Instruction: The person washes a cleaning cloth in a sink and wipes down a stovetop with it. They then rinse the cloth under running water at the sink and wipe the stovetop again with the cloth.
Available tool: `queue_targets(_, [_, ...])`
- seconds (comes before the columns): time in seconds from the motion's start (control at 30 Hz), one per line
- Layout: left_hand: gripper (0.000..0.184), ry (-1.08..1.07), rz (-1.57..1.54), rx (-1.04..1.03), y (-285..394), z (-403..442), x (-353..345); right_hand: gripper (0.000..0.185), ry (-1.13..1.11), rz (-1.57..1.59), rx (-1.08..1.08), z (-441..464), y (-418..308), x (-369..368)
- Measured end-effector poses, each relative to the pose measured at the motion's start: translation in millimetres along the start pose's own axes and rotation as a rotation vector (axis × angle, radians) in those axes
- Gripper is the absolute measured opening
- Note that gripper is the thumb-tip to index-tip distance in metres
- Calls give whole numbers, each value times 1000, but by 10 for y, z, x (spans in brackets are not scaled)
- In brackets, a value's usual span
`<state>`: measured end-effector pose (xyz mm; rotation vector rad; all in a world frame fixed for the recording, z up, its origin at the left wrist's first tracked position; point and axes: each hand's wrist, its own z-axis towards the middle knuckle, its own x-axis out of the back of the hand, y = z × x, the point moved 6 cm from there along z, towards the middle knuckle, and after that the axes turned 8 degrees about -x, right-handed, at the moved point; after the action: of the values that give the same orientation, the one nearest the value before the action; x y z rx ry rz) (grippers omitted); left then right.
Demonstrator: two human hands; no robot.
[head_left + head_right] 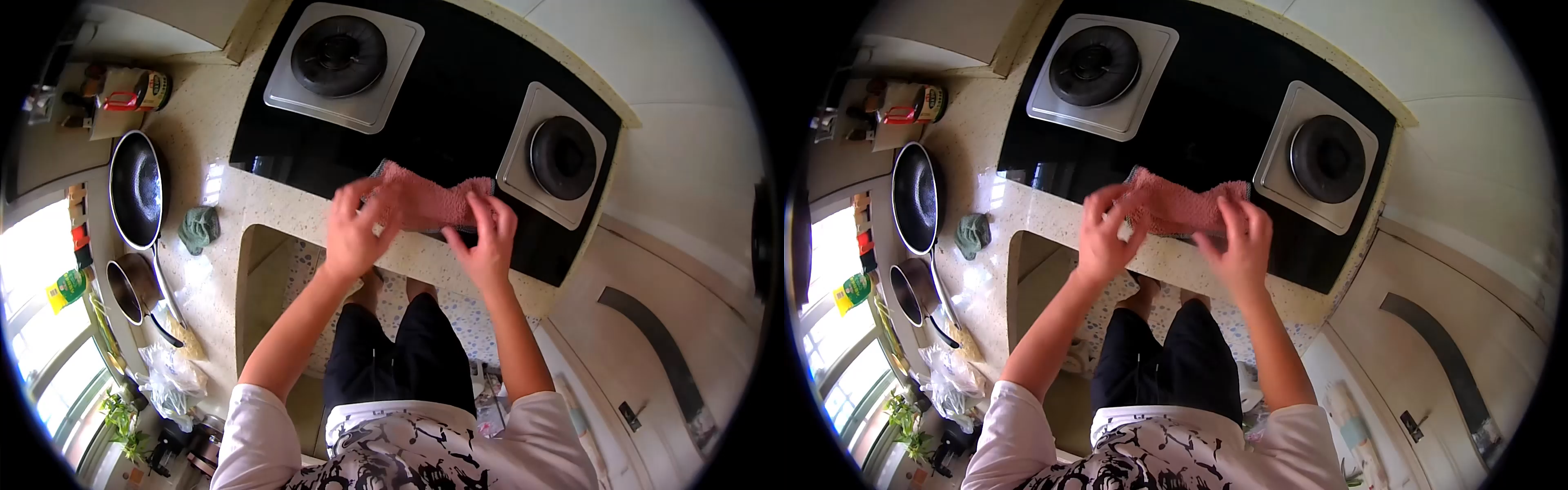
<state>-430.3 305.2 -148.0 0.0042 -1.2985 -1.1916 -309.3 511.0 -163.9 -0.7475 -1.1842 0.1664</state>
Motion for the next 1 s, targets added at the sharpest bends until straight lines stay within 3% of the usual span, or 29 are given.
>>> queue_targets(0.1, [56,-34,5,-14,93,-73,-212,80,-78,-149,33,12,-2,-178])
queue_targets(0.13, [59,-36,24,-4,72,-82,-265,79,3,-180,89,55,-2,-204])
queue_targets(0.27, [62,-31,12,-43,-101,63,-412,61,35,-112,152,253,-28,-325])
queue_targets(0.33, [62,-76,-14,-60,-189,152,-445,55,-1,-169,72,250,-45,-383])
queue_targets(0.67, [52,-172,-67,-254,-160,279,-392,67,-180,-57,130,145,32,-269])
queue_targets(1.0, [46,-205,-108,-214,-225,331,-552,53,-161,-150,105,357,-90,-369])
